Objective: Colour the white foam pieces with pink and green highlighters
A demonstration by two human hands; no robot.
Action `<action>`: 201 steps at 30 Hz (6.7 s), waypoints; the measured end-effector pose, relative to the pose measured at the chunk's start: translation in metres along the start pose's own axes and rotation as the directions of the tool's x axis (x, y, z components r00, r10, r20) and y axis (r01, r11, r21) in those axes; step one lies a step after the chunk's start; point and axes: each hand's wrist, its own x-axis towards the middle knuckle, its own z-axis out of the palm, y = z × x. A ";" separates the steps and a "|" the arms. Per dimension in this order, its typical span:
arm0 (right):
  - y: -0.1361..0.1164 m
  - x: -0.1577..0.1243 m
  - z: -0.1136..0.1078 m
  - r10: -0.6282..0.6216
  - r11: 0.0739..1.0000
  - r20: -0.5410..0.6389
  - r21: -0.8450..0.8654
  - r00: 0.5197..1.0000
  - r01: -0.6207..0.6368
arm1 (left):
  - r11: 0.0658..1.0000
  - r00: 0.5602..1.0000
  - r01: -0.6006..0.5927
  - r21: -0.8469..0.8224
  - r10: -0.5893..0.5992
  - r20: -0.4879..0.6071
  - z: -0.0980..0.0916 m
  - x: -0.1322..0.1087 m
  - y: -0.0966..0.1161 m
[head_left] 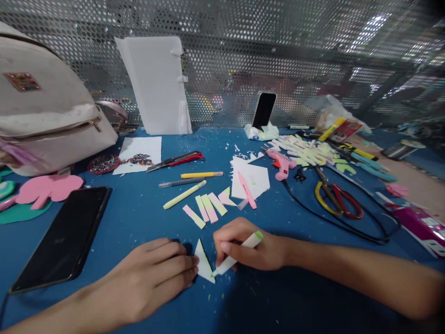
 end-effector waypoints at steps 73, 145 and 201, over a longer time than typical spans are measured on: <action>-0.002 0.007 0.003 0.013 0.993 -0.184 -0.109 0.983 -0.033 | 1.000 1.000 0.023 -0.017 -0.023 0.014 0.001 -0.002 -0.001; 0.000 0.000 0.001 0.078 0.996 -0.192 -0.018 0.978 -0.083 | 0.999 0.999 -0.019 0.041 0.018 0.039 -0.003 0.001 0.003; -0.003 0.003 0.002 0.086 0.996 -0.193 0.014 0.977 -0.085 | 0.904 0.904 0.424 -0.050 -0.419 0.085 0.001 -0.009 -0.008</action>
